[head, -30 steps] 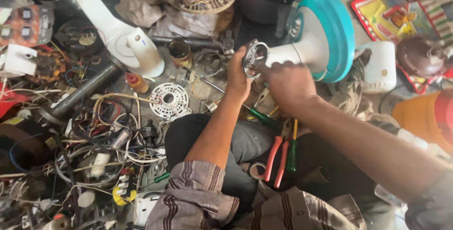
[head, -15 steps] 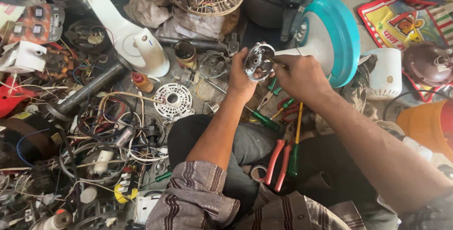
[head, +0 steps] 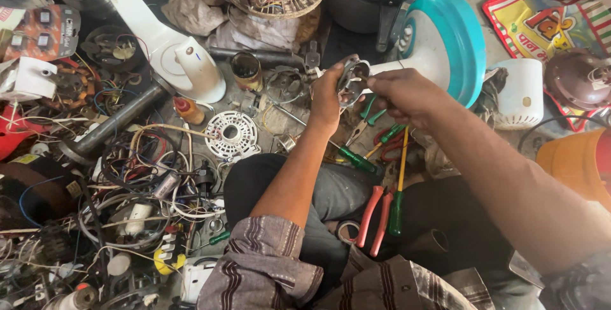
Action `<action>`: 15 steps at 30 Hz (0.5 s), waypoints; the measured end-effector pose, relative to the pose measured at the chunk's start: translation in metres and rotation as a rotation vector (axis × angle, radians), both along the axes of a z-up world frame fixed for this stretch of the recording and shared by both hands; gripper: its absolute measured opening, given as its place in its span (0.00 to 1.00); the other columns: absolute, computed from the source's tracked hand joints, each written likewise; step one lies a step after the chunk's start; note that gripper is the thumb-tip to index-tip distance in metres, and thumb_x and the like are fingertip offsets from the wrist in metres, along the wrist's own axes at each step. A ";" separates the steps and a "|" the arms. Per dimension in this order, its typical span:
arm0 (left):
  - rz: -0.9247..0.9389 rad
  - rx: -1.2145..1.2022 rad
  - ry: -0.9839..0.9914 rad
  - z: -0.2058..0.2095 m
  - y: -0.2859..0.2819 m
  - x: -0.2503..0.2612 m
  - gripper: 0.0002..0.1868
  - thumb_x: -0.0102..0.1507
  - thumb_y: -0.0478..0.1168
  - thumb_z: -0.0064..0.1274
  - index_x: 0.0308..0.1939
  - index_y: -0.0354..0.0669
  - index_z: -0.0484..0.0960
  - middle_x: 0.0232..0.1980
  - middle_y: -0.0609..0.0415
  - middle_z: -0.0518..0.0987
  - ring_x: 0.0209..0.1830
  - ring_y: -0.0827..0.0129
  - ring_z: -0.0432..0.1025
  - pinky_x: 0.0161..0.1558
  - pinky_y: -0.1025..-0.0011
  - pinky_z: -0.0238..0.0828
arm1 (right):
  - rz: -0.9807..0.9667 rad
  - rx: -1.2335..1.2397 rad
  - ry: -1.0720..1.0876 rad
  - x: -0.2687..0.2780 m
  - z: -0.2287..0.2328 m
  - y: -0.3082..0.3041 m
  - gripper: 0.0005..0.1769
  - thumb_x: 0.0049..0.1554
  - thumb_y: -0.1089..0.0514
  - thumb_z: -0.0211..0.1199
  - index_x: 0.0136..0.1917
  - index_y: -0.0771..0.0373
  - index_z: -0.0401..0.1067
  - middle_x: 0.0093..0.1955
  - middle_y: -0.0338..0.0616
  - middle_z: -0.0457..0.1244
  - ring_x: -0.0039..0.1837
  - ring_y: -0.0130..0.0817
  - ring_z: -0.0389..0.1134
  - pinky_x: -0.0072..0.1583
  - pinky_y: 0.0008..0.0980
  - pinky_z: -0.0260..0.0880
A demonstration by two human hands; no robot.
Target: The person sits on the floor in a cluttered workshop and repairs a small electric motor. They use a screwdriver to remove screws from the motor housing, disassemble the unit, and wipe the internal components with a cloth. The person then applies a substance from a bottle to the motor's bearings and reassembles the housing.
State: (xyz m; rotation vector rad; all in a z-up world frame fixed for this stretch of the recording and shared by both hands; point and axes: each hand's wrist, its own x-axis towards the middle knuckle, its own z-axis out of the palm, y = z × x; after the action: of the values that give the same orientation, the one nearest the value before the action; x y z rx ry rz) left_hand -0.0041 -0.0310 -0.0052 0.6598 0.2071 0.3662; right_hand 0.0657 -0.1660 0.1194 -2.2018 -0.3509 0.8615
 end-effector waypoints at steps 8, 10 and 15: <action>0.042 0.081 0.055 0.002 -0.002 -0.001 0.24 0.72 0.48 0.39 0.59 0.33 0.80 0.40 0.52 0.82 0.31 0.74 0.75 0.33 0.69 0.80 | 0.691 -0.432 -1.447 -0.032 0.009 -0.007 0.23 0.51 0.57 0.64 0.61 0.58 0.78 0.34 0.39 0.67 0.36 0.37 0.72 0.34 0.39 0.70; 0.051 0.103 0.052 0.004 -0.001 -0.001 0.24 0.72 0.48 0.39 0.58 0.32 0.80 0.40 0.51 0.83 0.29 0.73 0.75 0.32 0.70 0.79 | 0.342 -0.336 -0.730 -0.011 0.008 -0.001 0.14 0.60 0.52 0.60 0.53 0.61 0.79 0.33 0.37 0.68 0.37 0.35 0.73 0.41 0.36 0.71; 0.069 0.149 0.026 0.008 -0.004 -0.003 0.25 0.72 0.48 0.39 0.59 0.31 0.82 0.39 0.51 0.82 0.27 0.75 0.72 0.30 0.72 0.78 | 0.148 -0.130 -0.122 0.016 0.003 -0.006 0.21 0.64 0.45 0.62 0.54 0.63 0.83 0.34 0.45 0.67 0.37 0.54 0.55 0.38 0.48 0.57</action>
State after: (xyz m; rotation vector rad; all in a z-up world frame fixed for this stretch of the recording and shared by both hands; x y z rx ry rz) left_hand -0.0074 -0.0350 0.0023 0.8059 0.2288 0.4422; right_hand 0.0818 -0.1724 0.1228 -2.3783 -0.5357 0.8516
